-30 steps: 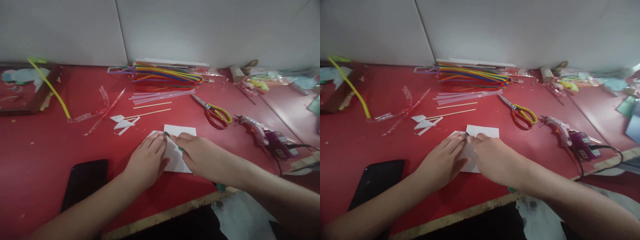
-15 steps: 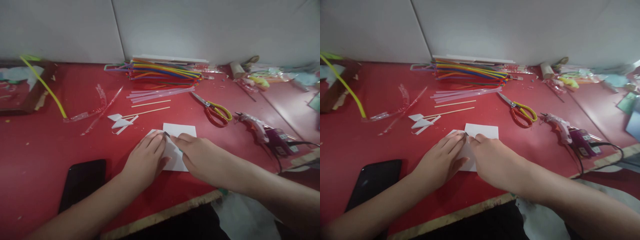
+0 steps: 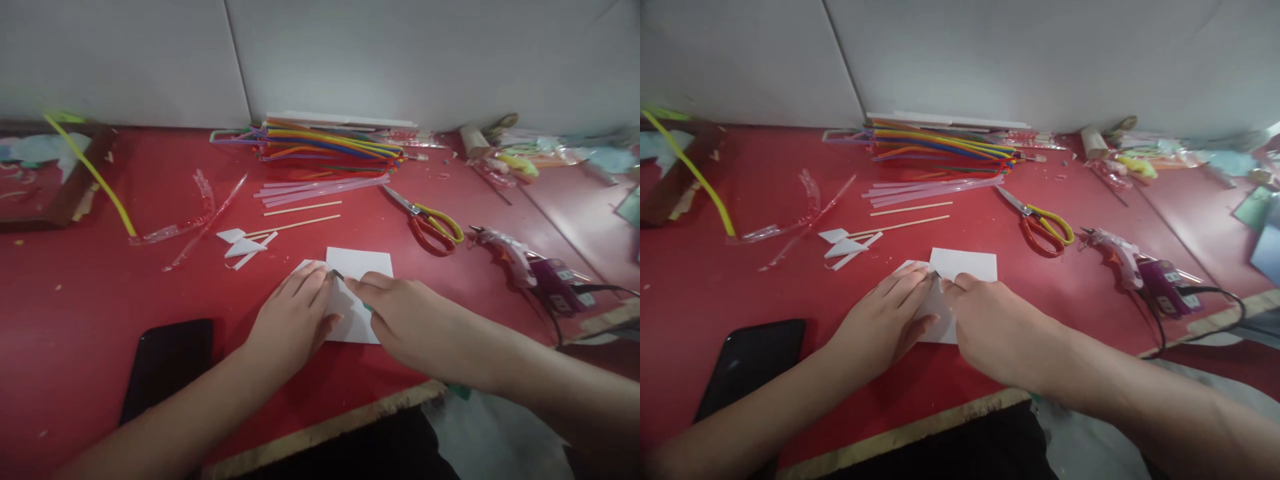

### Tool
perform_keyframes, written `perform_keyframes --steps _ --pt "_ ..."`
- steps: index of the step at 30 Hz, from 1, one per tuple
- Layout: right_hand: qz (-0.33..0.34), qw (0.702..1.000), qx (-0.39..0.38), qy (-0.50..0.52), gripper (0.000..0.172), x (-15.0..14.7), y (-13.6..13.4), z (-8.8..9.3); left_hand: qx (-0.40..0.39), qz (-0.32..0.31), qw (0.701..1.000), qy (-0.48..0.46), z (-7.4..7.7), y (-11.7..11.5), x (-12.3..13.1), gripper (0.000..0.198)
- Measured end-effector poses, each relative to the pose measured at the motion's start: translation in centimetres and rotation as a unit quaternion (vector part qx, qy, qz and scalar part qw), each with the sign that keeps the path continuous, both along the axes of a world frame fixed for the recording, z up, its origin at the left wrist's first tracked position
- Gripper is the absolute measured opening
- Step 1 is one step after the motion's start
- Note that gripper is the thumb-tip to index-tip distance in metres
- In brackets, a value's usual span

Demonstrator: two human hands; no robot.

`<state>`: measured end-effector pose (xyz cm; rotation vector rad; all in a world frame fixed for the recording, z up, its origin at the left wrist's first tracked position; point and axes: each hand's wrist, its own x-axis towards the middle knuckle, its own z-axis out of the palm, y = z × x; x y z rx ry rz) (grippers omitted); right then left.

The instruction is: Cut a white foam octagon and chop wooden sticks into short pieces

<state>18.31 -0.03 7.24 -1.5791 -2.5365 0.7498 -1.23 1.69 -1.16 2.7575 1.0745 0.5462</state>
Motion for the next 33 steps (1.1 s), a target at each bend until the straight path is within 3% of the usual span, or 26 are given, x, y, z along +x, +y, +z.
perform_keyframes --steps 12,24,33 --pt "0.014 1.0 -0.009 0.003 0.05 0.5 -0.6 0.1 -0.018 -0.002 1.0 0.001 0.3 -0.1 0.1 0.041" --pt "0.049 0.998 0.028 -0.038 0.048 0.6 -0.4 0.4 -0.015 0.023 0.999 0.033 0.6 -0.4 0.3 0.042" --pt "-0.078 0.995 0.024 0.051 0.056 1.5 -1.2 1.1 -0.002 0.042 0.994 0.101 1.7 -0.4 0.7 0.039"
